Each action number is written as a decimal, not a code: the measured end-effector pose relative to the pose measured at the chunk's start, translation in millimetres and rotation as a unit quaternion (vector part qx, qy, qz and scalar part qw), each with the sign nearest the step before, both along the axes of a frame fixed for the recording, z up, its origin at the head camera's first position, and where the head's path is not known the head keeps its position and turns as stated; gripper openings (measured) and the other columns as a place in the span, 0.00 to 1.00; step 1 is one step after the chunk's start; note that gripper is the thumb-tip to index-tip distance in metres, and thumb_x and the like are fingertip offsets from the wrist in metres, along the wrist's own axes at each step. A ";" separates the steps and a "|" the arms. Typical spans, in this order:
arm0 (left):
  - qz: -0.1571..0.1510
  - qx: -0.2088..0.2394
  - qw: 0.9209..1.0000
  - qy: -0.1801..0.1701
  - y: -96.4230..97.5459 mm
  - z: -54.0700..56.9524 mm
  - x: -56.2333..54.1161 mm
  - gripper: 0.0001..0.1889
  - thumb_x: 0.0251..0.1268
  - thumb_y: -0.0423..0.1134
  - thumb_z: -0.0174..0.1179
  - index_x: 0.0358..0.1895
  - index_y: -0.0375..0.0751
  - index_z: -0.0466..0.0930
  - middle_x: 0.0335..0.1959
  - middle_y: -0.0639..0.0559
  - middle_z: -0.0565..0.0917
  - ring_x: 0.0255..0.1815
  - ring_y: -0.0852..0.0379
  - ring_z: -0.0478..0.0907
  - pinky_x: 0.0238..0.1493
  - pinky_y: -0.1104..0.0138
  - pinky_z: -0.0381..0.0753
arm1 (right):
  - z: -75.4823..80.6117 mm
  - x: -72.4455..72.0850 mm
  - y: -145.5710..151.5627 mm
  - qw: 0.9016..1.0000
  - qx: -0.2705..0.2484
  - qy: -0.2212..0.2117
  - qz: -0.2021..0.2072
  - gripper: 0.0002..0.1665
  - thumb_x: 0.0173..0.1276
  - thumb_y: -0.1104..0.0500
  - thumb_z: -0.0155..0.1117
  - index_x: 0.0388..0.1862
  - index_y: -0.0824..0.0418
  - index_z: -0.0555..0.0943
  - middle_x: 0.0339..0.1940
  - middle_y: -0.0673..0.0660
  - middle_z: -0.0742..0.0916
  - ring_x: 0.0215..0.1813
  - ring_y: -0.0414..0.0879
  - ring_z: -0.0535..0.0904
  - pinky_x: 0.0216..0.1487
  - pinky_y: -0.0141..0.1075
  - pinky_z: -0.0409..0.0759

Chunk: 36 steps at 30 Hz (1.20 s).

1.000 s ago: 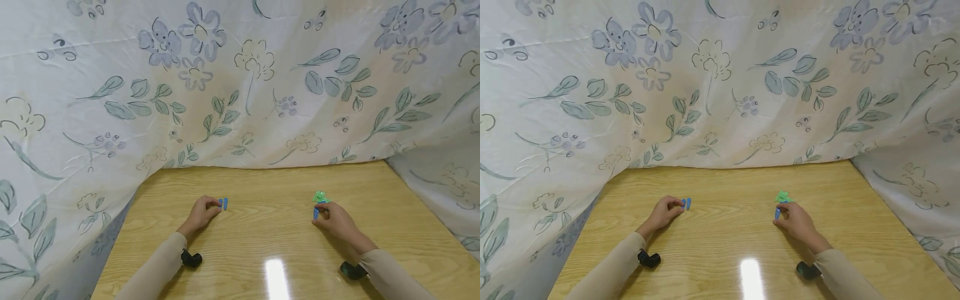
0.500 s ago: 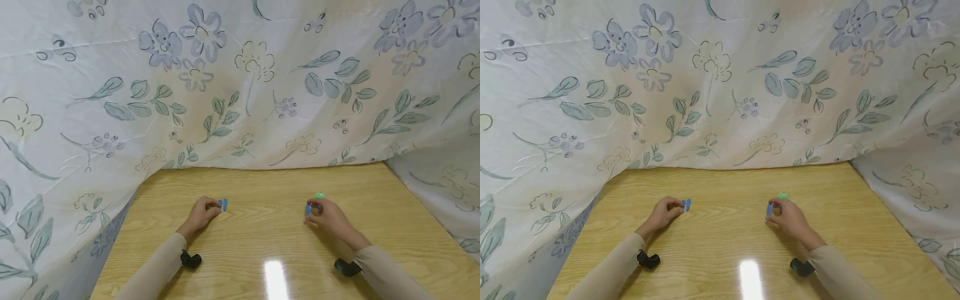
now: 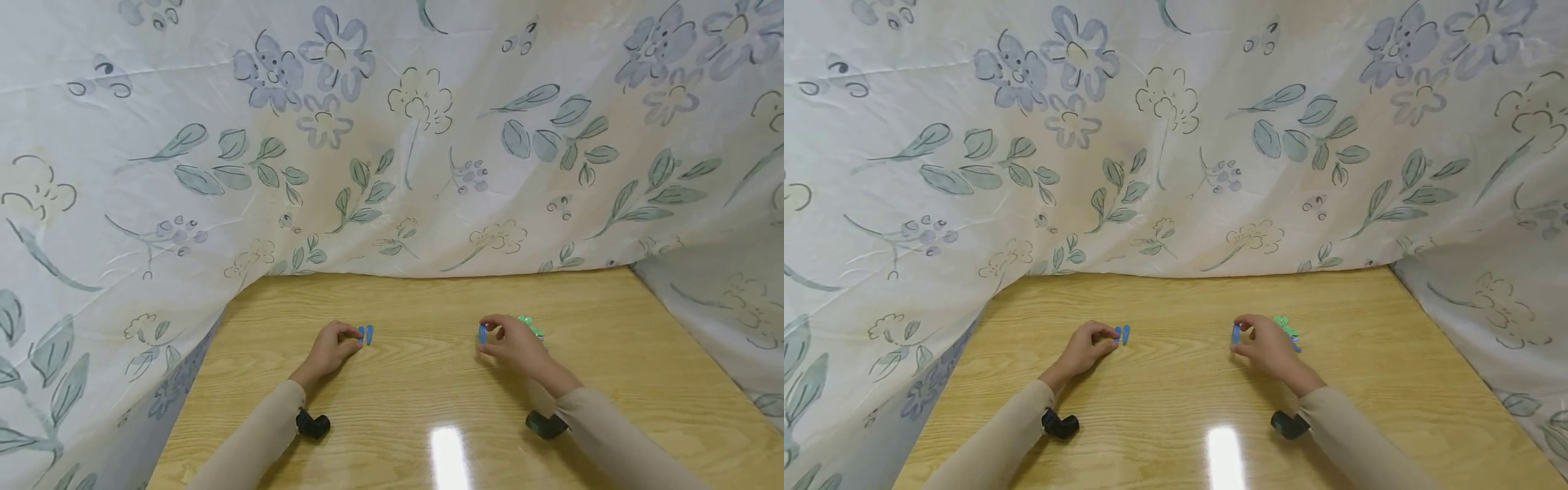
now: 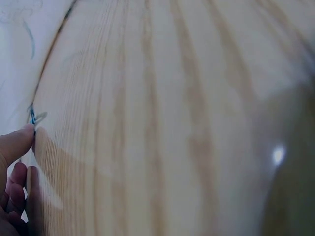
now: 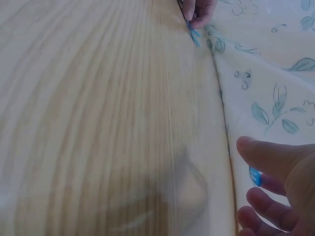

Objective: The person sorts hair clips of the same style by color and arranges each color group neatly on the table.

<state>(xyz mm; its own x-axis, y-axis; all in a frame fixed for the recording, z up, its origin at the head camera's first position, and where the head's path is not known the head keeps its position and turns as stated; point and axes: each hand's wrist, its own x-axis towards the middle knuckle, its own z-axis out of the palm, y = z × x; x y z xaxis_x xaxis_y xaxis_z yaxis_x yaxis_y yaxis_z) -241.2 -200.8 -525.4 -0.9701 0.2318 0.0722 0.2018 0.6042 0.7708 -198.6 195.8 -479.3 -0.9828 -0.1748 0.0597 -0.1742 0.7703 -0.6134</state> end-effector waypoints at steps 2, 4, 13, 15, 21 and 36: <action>0.001 -0.002 1.000 0.000 0.3 -0.1 0.1 0.05 0.64 0.34 0.69 0.42 0.42 0.88 0.44 0.48 0.84 0.45 0.55 0.76 0.51 0.62 0.76 | -0.1 -3.4 -5.1 1.000 -0.005 -0.003 0.004 0.30 0.60 0.56 0.78 0.59 0.66 0.81 0.49 0.62 0.87 0.44 0.50 0.80 0.38 0.37 0.77; 0.002 -0.003 1.000 -0.004 0.2 -0.1 -0.1 0.05 0.64 0.34 0.69 0.42 0.43 0.88 0.44 0.48 0.84 0.46 0.56 0.76 0.52 0.63 0.75 | -1.1 -7.1 -10.4 1.000 -0.007 -0.005 0.004 0.30 0.60 0.57 0.78 0.59 0.65 0.81 0.49 0.61 0.87 0.44 0.50 0.80 0.39 0.38 0.77; 0.009 -0.004 1.000 -0.006 -2.6 1.5 1.2 0.05 0.64 0.33 0.69 0.42 0.43 0.88 0.45 0.47 0.83 0.48 0.53 0.77 0.54 0.58 0.76 | -9.2 -19.3 -38.9 0.999 -0.025 -0.015 0.020 0.29 0.61 0.57 0.78 0.60 0.63 0.82 0.48 0.58 0.87 0.44 0.48 0.79 0.39 0.36 0.76; 0.007 -0.001 1.000 -0.005 -2.5 1.8 1.3 0.05 0.64 0.33 0.69 0.41 0.42 0.88 0.44 0.47 0.83 0.47 0.53 0.77 0.54 0.58 0.76 | -10.9 -20.9 -44.6 0.999 -0.028 -0.016 0.025 0.29 0.61 0.57 0.78 0.59 0.64 0.82 0.48 0.58 0.87 0.43 0.47 0.79 0.39 0.36 0.75; -0.003 0.004 1.000 0.001 0.9 0.9 0.4 0.05 0.63 0.33 0.70 0.42 0.42 0.89 0.43 0.47 0.83 0.46 0.54 0.77 0.52 0.61 0.75 | -13.4 -24.3 -60.3 0.999 -0.027 -0.011 0.035 0.28 0.59 0.58 0.79 0.58 0.62 0.82 0.46 0.56 0.86 0.41 0.45 0.77 0.40 0.37 0.74; -0.004 0.002 1.000 0.001 0.3 0.0 0.9 0.05 0.64 0.34 0.69 0.42 0.43 0.89 0.44 0.47 0.83 0.47 0.54 0.77 0.54 0.58 0.77 | -17.1 -37.5 -106.7 0.997 -0.031 -0.004 0.073 0.29 0.55 0.58 0.81 0.57 0.61 0.83 0.44 0.55 0.86 0.40 0.45 0.77 0.42 0.37 0.75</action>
